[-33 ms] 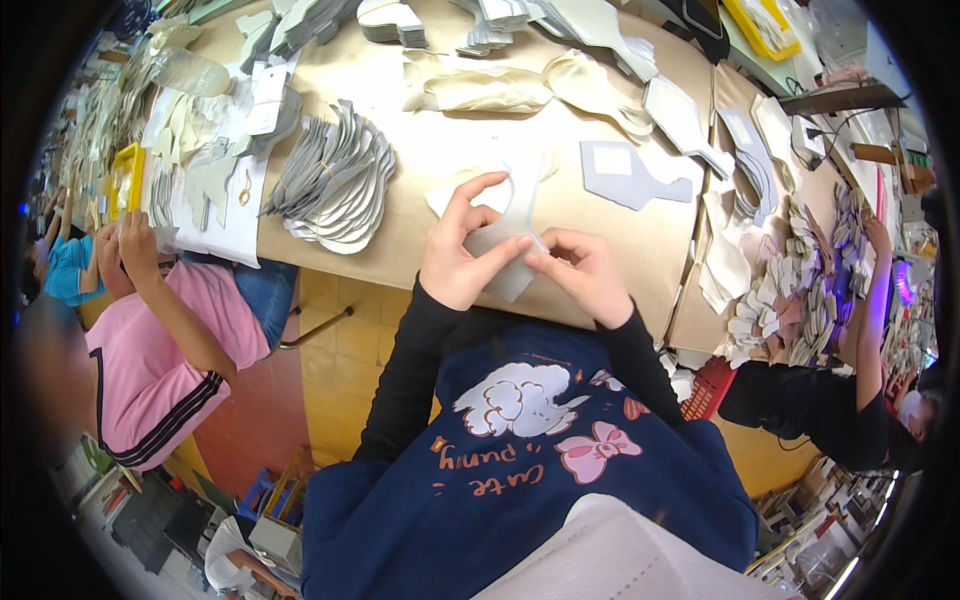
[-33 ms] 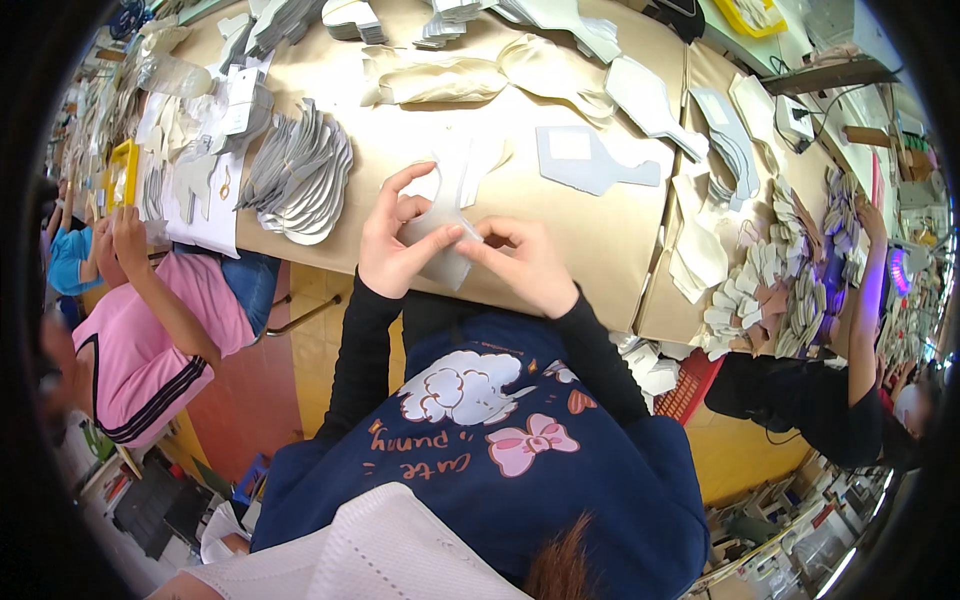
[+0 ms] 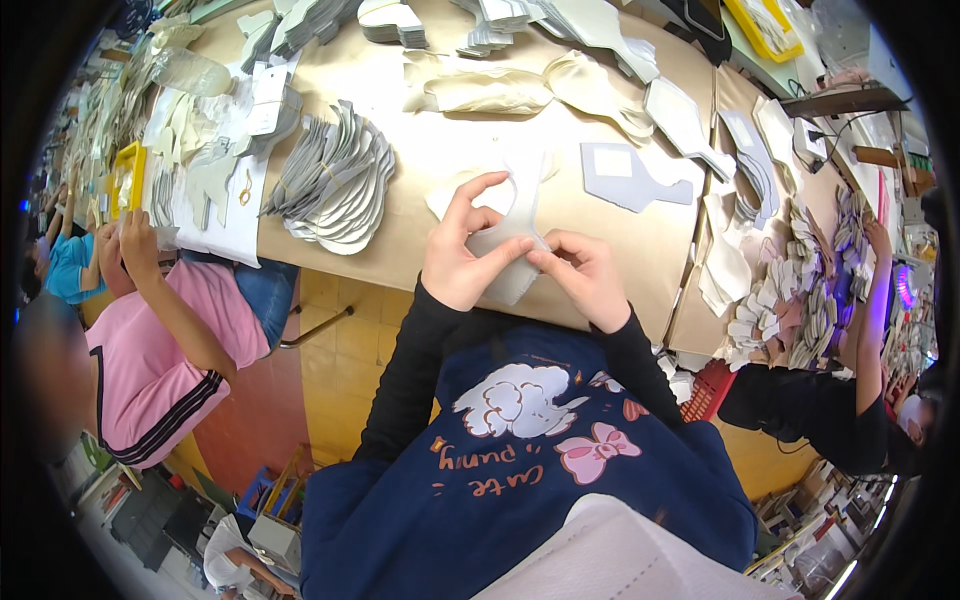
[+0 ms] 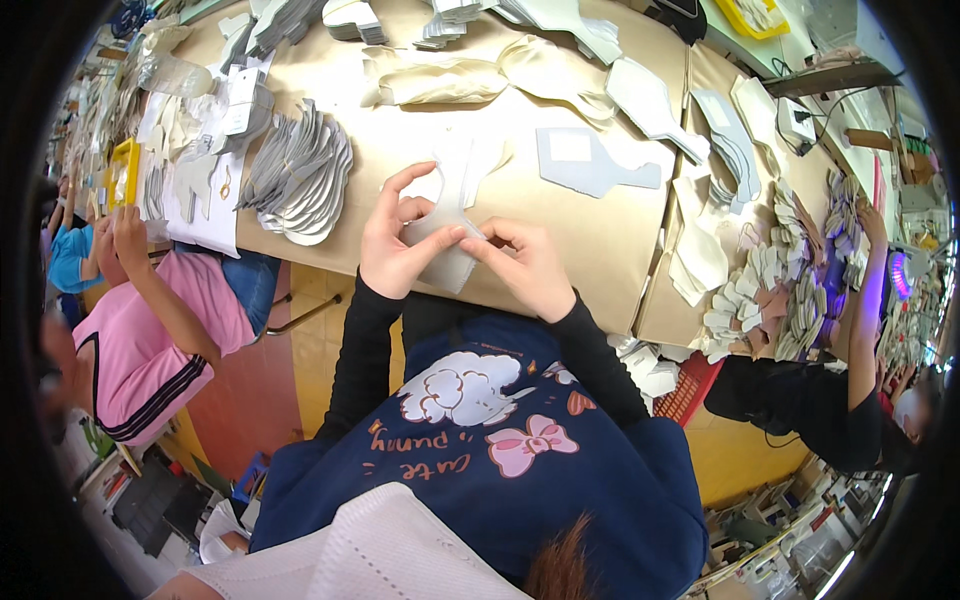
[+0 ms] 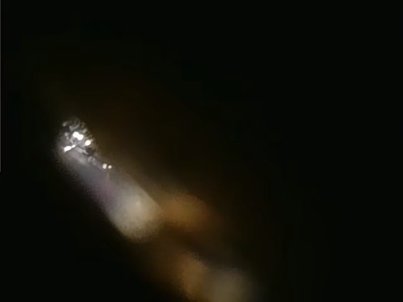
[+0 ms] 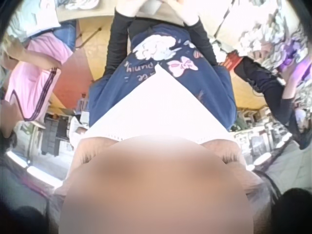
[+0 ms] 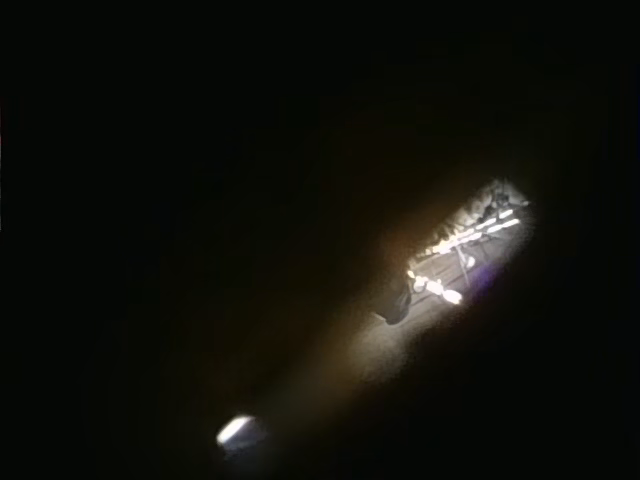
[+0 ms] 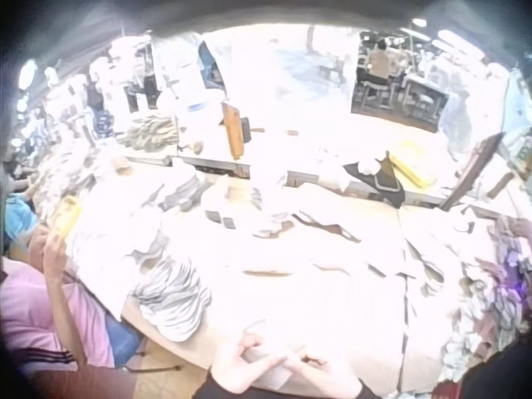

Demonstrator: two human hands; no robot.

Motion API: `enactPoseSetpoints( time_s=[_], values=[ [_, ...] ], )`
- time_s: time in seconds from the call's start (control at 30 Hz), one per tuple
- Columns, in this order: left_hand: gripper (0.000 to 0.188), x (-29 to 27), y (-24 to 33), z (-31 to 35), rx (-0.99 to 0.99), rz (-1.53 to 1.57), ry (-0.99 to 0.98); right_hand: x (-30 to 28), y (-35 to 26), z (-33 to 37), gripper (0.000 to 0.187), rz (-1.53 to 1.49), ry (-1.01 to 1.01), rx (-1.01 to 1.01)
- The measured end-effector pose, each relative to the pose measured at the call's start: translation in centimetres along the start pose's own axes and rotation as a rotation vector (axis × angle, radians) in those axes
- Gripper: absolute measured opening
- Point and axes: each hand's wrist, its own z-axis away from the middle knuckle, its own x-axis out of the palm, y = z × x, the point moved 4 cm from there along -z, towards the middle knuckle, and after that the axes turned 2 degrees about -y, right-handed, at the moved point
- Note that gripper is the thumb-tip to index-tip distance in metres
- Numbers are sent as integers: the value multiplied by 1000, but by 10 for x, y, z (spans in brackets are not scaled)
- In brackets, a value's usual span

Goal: The person repeatedly picks up small white fabric pieces and gray templates from a table, aligns them, and folds or stacks them. The person handles multiple fabric pieces and templates one at a time, placing finished items into a red basket. Other workers are visible nearby performing similar tasks.

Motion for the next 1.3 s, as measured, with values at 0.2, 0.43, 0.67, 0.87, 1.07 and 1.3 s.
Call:
enactPoseSetpoints(
  time_s=[0.2, 0.43, 0.67, 0.87, 1.07, 1.3],
  values=[
    [68, 23, -6, -18, -178, 156, -20, -26, 19, -4, 18, -250, -33, 41],
    [73, 56, -1, -46, 103, -219, -35, -68, 31, 15, 19, -397, 216, 31],
    [45, 76, -20, -54, -176, 54, -255, -126, 22, 38, 20, -401, 361, -82],
    [39, 86, -17, -58, -117, -70, -212, -180, 15, 49, 18, -305, 518, -59],
    [34, 50, -25, -57, -40, -70, -57, -232, 12, -1, 22, -605, 816, -256],
    [27, -7, -46, -29, -28, -361, 193, -212, 33, -7, 39, 152, 751, -2]
  ],
)
